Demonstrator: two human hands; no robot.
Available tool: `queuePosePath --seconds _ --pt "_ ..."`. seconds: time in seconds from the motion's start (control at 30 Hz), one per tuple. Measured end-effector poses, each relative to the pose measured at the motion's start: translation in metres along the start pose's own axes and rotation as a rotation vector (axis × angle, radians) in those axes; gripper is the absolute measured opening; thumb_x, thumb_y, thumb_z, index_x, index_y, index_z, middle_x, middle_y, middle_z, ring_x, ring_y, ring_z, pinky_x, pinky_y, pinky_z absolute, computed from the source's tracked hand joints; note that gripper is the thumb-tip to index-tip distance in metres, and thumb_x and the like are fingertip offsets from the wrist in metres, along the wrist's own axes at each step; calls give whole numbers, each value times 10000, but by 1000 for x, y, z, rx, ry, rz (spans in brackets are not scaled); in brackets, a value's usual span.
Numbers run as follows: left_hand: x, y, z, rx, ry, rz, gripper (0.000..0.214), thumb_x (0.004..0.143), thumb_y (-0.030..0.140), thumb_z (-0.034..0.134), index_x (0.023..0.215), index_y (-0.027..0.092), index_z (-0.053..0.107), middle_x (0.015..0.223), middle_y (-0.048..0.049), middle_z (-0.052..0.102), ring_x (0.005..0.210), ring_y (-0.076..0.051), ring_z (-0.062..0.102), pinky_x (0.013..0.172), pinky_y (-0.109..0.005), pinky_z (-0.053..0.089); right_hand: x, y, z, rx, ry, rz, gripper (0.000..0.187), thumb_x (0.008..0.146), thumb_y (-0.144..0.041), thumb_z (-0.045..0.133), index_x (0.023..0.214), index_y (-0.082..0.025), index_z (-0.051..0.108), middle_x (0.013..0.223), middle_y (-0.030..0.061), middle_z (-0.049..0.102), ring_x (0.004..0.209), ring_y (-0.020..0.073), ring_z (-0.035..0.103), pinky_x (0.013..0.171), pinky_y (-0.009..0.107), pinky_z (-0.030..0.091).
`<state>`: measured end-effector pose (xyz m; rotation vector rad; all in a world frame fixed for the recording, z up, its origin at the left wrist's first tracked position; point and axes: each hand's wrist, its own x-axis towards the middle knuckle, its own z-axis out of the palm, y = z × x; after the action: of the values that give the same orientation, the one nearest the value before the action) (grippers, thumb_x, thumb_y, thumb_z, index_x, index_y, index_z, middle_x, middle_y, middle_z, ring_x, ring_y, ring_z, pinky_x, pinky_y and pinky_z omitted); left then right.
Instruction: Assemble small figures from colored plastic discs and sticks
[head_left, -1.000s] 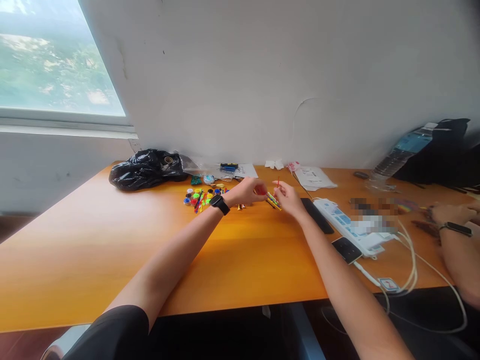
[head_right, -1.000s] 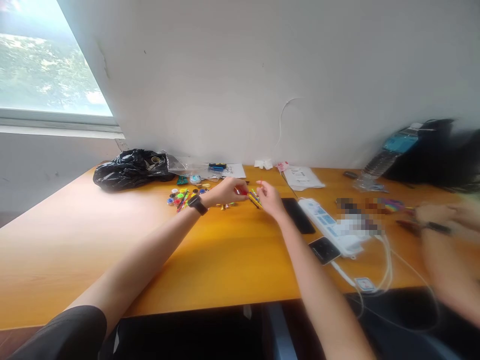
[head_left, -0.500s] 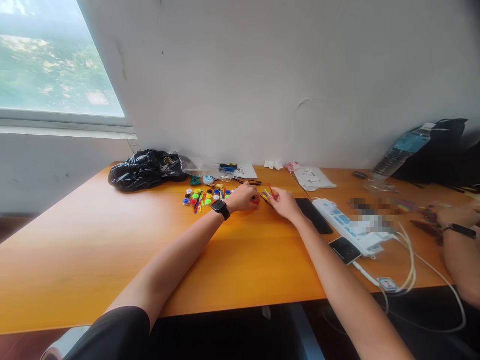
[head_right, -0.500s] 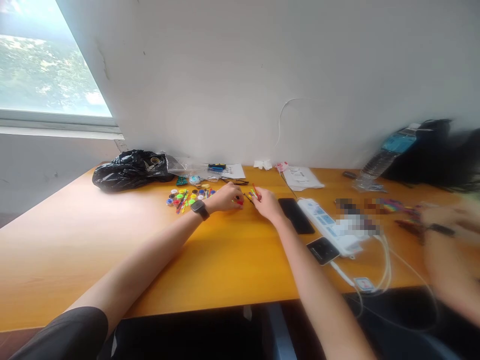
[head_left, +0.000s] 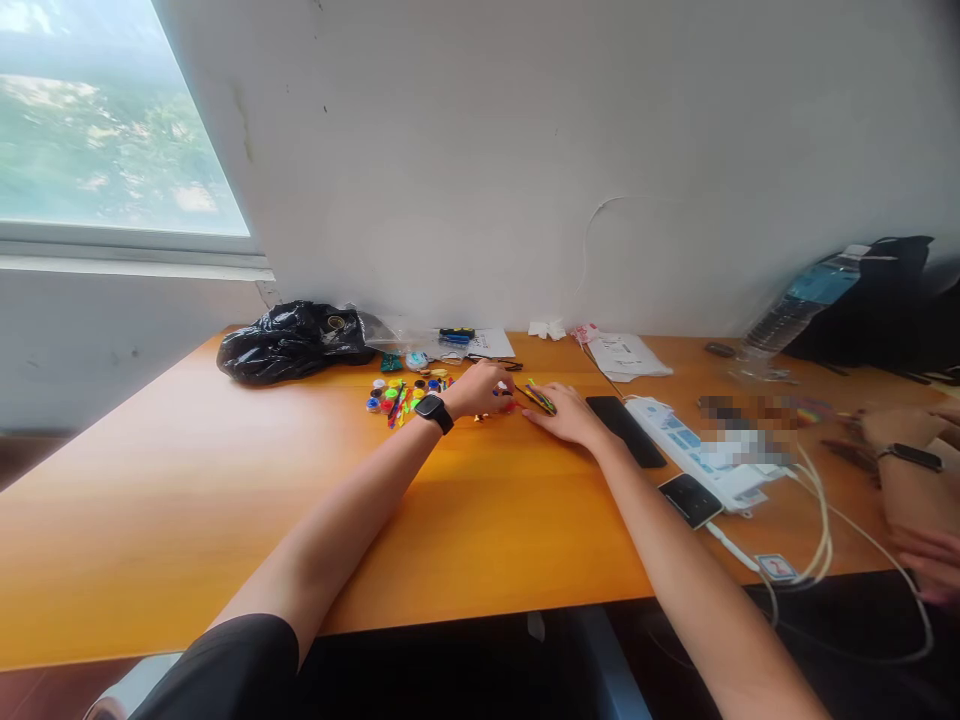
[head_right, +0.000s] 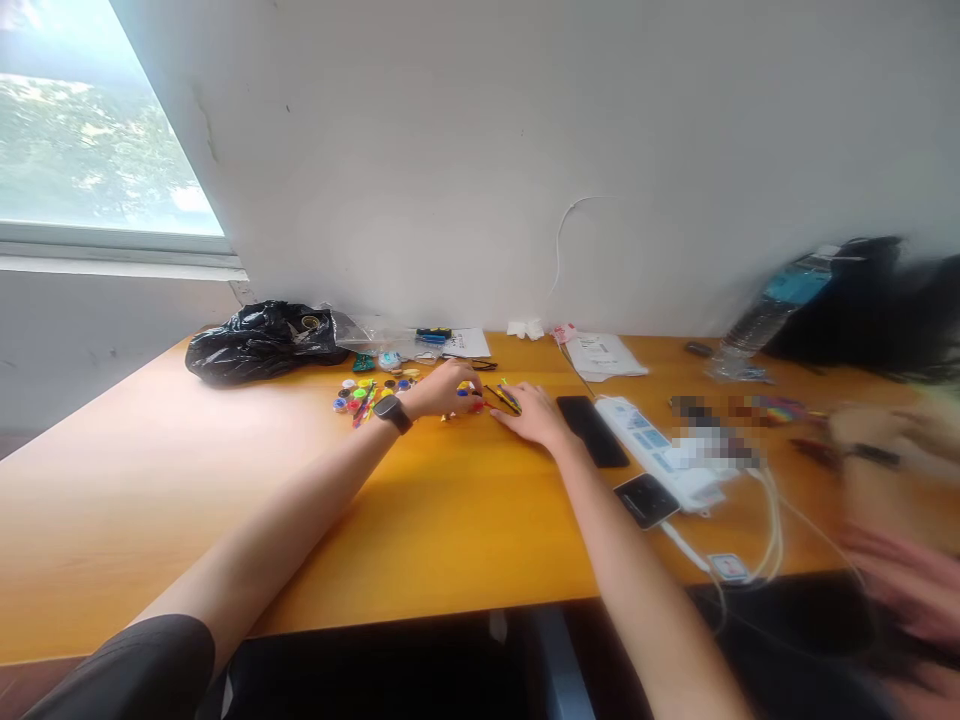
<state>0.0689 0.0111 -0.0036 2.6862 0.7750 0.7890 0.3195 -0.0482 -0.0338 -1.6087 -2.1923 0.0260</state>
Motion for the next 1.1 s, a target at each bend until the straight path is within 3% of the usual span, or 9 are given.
queuePosePath --seconds 0.17,0.3,0.57,0.8,0.97,1.1 --pt "0 -4 -13 -33 19 -16 157 899 264 729 991 160 802 1025 -101 787 986 -261 706 924 -344 510 3 -1 2 100 0 -11 311 1022 -174 673 1326 -163 739 1165 137 689 1049 311 661 931 357 522" --pt "-1 -6 -26 -63 53 -53 173 890 267 727 1002 158 801 1074 -109 792 1017 -274 713 928 -354 520 5 -1 5 153 36 23 223 1027 -131 616 1172 -162 782 1093 119 682 944 272 667 871 333 531" --pt "-6 -18 -56 -132 163 -127 179 903 312 689 945 176 798 1025 -83 797 990 -239 719 888 -321 540 11 -12 25 229 95 55 157 986 -186 640 1072 -157 768 996 99 661 830 251 645 780 340 531" --pt "-6 -12 -78 -142 220 -181 172 886 310 704 939 176 798 950 -62 807 909 -214 723 813 -309 543 12 -26 31 434 123 32 264 1020 -360 568 1108 -168 726 995 102 670 800 249 645 715 347 546" --pt "-11 15 -126 -151 308 -86 184 929 334 689 946 183 792 906 -37 797 849 -170 736 782 -275 562 11 -30 33 474 152 52 344 1026 -482 586 1113 -176 716 1054 126 655 892 278 654 768 379 589" --pt "-27 47 -177 -138 492 -59 209 945 362 696 1015 177 764 947 -38 769 906 -173 735 835 -295 601 11 -34 34 524 144 26 382 1031 -546 597 1110 -190 711 1060 121 663 884 276 654 786 390 599"
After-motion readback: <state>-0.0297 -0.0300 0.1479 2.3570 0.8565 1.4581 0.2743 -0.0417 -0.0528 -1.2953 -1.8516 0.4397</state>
